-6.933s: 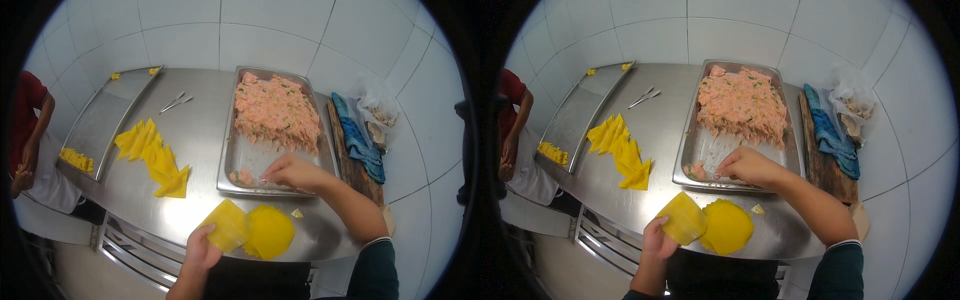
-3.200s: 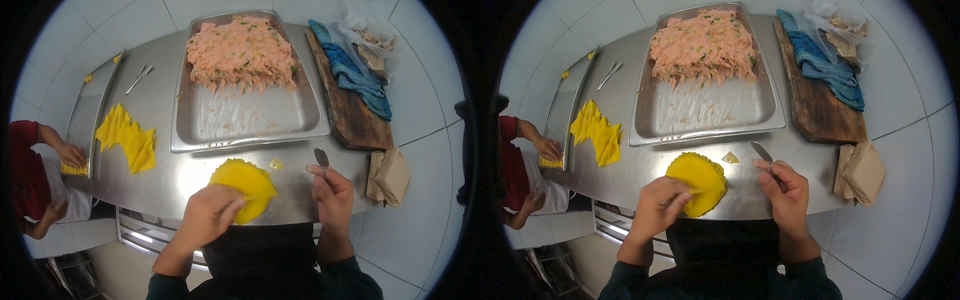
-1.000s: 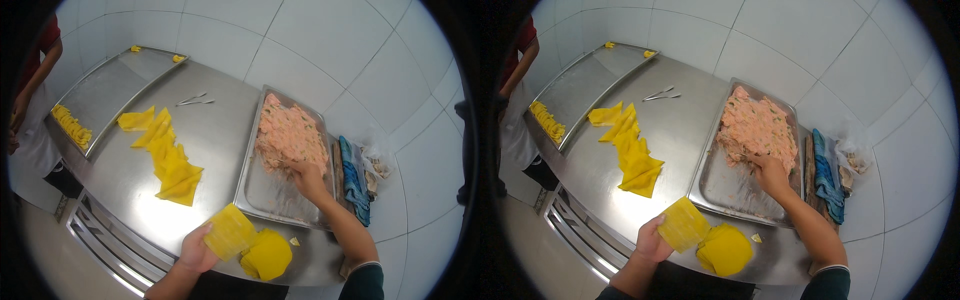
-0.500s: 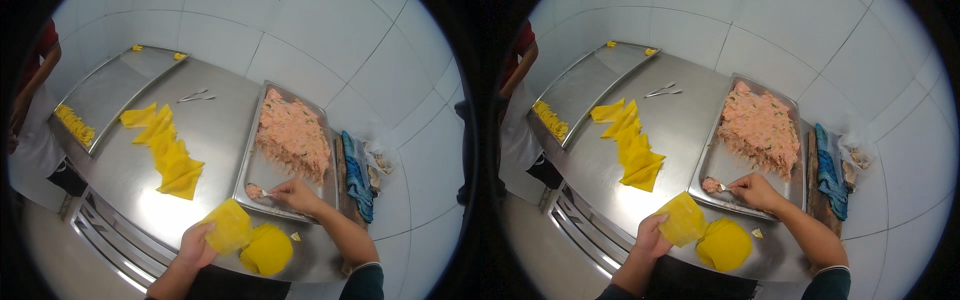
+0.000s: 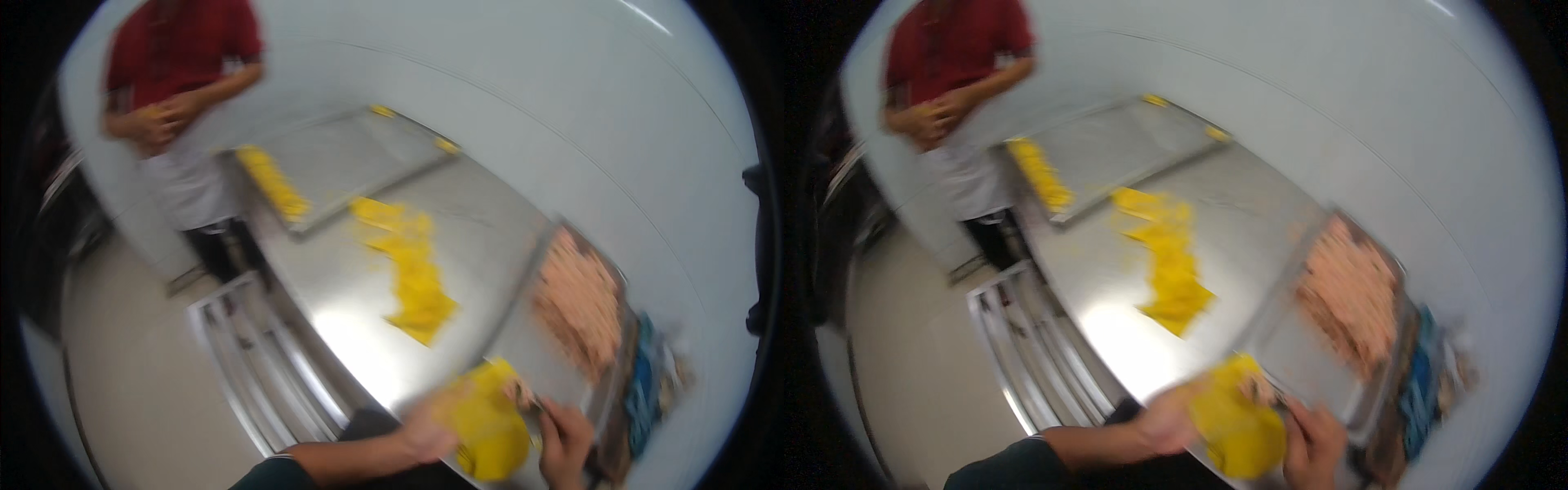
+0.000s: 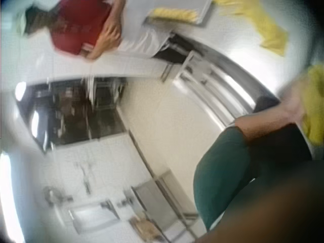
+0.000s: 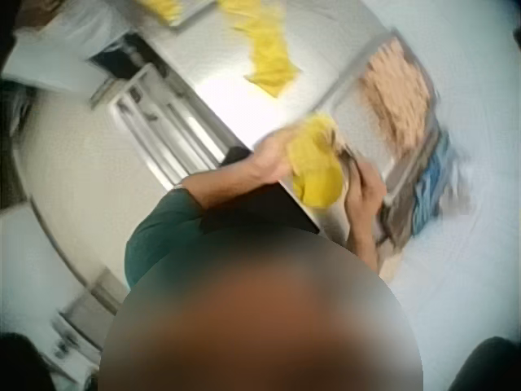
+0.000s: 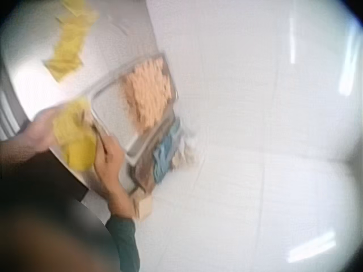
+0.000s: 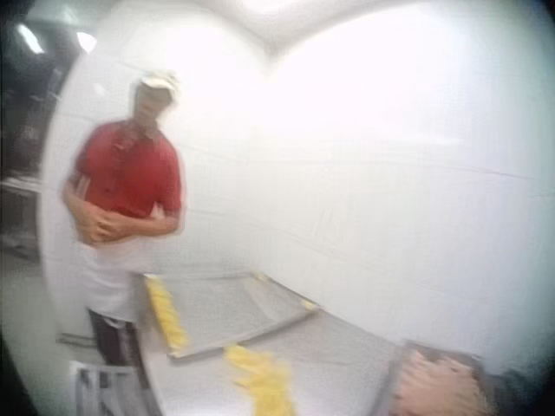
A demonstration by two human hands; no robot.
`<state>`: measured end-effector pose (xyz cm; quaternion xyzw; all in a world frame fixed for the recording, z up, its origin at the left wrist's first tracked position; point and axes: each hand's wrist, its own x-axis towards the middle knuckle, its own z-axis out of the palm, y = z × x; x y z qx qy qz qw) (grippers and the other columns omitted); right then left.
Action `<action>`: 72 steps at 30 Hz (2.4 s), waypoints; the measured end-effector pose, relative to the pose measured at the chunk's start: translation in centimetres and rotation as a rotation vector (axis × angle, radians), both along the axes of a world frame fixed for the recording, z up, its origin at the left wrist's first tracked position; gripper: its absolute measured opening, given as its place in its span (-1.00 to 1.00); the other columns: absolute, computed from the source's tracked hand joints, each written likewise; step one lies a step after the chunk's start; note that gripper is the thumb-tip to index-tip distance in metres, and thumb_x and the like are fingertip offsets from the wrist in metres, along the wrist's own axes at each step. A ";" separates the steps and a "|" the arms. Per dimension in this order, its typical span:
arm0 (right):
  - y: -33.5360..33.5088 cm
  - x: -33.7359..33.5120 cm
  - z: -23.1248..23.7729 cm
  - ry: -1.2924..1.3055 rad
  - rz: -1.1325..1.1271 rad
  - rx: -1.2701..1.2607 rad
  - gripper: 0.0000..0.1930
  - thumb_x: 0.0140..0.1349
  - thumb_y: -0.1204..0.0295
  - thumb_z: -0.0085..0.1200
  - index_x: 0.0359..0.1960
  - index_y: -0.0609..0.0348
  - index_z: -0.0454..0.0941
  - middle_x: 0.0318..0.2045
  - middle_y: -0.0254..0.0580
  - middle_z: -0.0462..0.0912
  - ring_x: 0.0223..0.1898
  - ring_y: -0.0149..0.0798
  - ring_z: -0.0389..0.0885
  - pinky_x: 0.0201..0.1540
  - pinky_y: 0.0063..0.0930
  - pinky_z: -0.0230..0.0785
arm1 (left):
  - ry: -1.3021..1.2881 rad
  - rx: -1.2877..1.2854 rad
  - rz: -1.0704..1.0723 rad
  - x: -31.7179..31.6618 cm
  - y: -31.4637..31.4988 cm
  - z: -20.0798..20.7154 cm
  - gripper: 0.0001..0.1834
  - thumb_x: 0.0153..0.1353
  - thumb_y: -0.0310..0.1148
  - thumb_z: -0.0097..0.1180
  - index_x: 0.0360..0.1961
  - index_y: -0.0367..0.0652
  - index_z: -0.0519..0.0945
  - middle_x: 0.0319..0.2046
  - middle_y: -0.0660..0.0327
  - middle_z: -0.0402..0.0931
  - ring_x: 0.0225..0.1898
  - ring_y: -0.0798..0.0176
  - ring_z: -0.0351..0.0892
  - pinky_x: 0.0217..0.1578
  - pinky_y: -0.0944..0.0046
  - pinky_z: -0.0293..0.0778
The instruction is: The person scoops a pink filling from a metal tray with a spoon and places it onto yellow wrapper sheets. They fold the wrappers around the filling and set the finished wraps on a tray. A coworker performs the same task at an adjacent station.
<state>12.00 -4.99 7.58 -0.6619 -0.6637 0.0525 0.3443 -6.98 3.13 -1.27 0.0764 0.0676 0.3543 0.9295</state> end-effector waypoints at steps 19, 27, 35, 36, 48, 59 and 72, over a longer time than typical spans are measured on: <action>-7.5 -4.6 -1.3 0.097 0.049 0.168 -0.68 0.24 0.71 0.07 0.01 0.30 0.70 -0.32 0.02 0.66 -0.34 -0.03 0.59 -0.18 -0.31 0.47 | -0.060 -0.016 0.187 -1.1 -3.0 0.2 -0.51 0.57 -0.12 -0.24 0.10 -0.36 0.53 -0.01 0.00 0.64 0.04 0.04 0.65 0.14 0.07 0.53; -5.5 -5.0 -2.8 0.102 0.035 0.206 -0.62 0.02 0.75 0.14 -0.09 0.23 0.74 -0.44 -0.02 0.59 -0.47 -0.09 0.59 -0.37 -0.37 0.43 | 0.077 0.161 0.154 -2.1 -1.7 1.9 -0.38 0.58 -0.04 -0.37 0.32 -0.41 0.29 0.15 0.00 0.50 0.19 0.03 0.49 0.33 0.02 0.31; -3.5 -2.7 -3.2 0.096 0.014 0.251 -0.58 -0.01 0.74 0.18 -0.06 0.18 0.75 -0.43 -0.12 0.58 -0.49 -0.19 0.57 -0.39 -0.36 0.47 | 0.196 0.150 0.213 0.6 -1.9 4.7 -0.37 0.58 -0.02 -0.36 0.33 -0.40 0.28 0.18 -0.06 0.45 0.10 0.07 0.49 0.28 0.01 0.33; -3.6 -2.6 -3.5 0.091 0.005 0.236 -0.57 -0.01 0.75 0.18 -0.06 0.18 0.75 -0.43 -0.13 0.58 -0.48 -0.19 0.58 -0.39 -0.36 0.47 | 0.272 0.100 0.205 0.8 -1.8 4.7 -0.38 0.58 -0.02 -0.37 0.32 -0.40 0.29 0.18 -0.06 0.45 0.09 0.07 0.49 0.28 0.01 0.33; -6.5 -3.7 -3.8 0.016 -0.036 0.178 -0.60 0.10 0.66 0.03 -0.02 0.24 0.72 -0.22 0.07 0.67 -0.17 0.10 0.65 -0.08 -0.19 0.54 | -0.273 0.119 0.058 1.6 -2.1 1.0 -0.50 0.60 -0.05 -0.30 0.14 -0.31 0.41 0.03 0.11 0.52 0.03 0.17 0.55 0.20 0.13 0.43; -7.9 -4.5 -3.6 -0.048 0.032 0.198 -0.63 0.15 0.55 0.25 0.05 0.26 0.68 -0.27 0.09 0.67 -0.22 0.15 0.62 -0.13 -0.11 0.49 | 0.097 -0.001 0.042 0.9 -3.0 1.7 -0.41 0.59 0.03 -0.29 0.34 -0.26 0.26 0.14 0.12 0.46 0.18 0.18 0.49 0.27 0.16 0.40; -8.0 -4.0 -4.5 -0.050 0.181 0.301 -0.59 0.00 0.62 0.32 -0.04 0.09 0.77 -0.60 -0.12 0.43 -0.60 -0.05 0.37 -0.50 -0.21 0.26 | -0.043 -0.104 -0.124 4.7 -5.3 0.7 -0.42 0.60 -0.06 -0.35 0.17 -0.38 0.50 0.08 -0.02 0.60 0.10 0.01 0.60 0.22 0.04 0.45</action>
